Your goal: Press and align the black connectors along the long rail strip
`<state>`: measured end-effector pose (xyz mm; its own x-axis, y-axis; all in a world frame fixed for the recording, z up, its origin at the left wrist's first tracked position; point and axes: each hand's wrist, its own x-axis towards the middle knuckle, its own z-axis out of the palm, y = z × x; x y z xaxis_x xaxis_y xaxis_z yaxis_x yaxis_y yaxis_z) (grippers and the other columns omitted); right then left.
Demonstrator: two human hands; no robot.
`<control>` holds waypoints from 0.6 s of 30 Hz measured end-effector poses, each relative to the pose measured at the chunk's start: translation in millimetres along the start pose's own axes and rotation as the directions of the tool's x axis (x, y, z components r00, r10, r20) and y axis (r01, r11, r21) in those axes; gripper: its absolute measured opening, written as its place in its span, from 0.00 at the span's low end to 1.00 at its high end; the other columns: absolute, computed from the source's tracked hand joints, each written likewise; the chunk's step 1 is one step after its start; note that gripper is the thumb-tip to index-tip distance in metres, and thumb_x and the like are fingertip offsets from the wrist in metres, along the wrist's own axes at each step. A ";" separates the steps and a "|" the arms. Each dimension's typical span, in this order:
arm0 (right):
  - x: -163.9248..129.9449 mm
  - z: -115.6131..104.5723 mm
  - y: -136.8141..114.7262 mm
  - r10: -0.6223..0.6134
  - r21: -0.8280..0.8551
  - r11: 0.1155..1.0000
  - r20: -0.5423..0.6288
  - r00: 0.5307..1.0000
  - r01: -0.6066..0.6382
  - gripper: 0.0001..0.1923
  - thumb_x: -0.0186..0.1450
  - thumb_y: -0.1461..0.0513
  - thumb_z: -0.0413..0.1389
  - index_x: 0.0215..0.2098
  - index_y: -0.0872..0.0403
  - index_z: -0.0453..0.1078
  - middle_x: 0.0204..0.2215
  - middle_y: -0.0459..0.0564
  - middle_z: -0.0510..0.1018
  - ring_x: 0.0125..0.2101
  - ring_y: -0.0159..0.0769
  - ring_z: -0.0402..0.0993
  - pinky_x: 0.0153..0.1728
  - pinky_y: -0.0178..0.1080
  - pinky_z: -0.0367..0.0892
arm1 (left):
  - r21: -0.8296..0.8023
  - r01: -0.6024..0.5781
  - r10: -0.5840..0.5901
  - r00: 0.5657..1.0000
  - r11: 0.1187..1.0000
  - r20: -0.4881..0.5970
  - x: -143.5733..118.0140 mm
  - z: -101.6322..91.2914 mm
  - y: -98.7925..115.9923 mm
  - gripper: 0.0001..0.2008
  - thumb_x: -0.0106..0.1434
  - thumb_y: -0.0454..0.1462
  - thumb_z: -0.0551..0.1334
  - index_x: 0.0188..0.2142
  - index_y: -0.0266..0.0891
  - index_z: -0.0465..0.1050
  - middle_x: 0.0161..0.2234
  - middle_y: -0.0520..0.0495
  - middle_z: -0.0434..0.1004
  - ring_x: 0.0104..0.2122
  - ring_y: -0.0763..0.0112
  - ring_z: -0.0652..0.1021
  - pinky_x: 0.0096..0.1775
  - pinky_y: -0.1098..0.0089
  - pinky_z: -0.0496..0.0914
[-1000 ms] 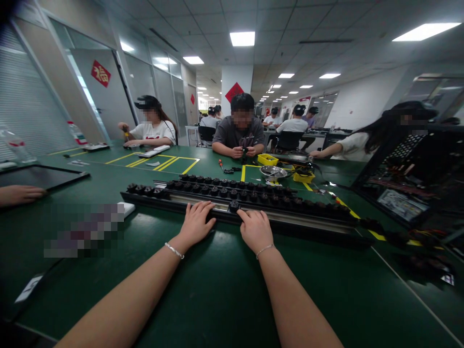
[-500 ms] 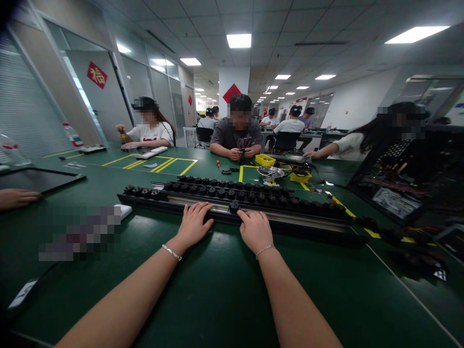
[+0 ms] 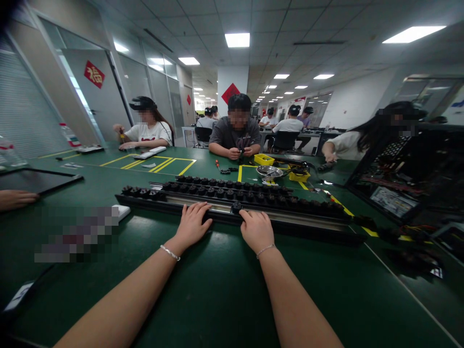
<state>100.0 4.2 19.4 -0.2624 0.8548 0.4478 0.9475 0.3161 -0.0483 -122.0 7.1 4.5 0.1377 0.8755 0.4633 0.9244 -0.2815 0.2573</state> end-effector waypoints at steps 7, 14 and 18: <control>0.4 -2.6 3.3 0.023 0.039 0.999 -0.006 1.000 -0.023 0.17 0.60 0.63 0.48 0.46 0.50 0.71 0.42 0.50 0.77 0.43 0.37 0.69 0.49 0.42 0.56 | -0.007 0.004 -0.004 1.000 1.000 0.007 0.4 -0.2 -0.8 0.21 0.61 0.42 0.55 0.55 0.48 0.62 0.57 0.49 0.65 0.58 0.60 0.61 0.61 0.45 0.44; 0.6 -2.4 1.7 0.052 0.108 0.993 -0.088 0.995 -0.042 0.15 0.59 0.62 0.49 0.42 0.53 0.71 0.43 0.50 0.76 0.45 0.38 0.67 0.48 0.40 0.56 | -0.009 0.001 -0.001 1.000 1.000 0.010 0.0 -0.8 -0.1 0.21 0.61 0.42 0.55 0.55 0.48 0.62 0.57 0.49 0.65 0.58 0.60 0.61 0.61 0.45 0.45; 4.2 0.6 -5.0 0.172 0.173 0.974 -0.131 0.976 -0.148 0.12 0.58 0.60 0.50 0.38 0.54 0.70 0.41 0.52 0.76 0.45 0.40 0.67 0.49 0.42 0.55 | -0.005 0.002 -0.002 1.000 1.000 0.000 0.5 0.6 0.1 0.21 0.61 0.42 0.55 0.54 0.47 0.62 0.57 0.49 0.65 0.58 0.60 0.61 0.61 0.45 0.45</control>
<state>94.1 6.5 21.0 -0.0692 0.8352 0.5456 0.9299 0.2521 -0.2678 -121.6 7.8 4.3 0.1358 0.8761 0.4627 0.9228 -0.2818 0.2628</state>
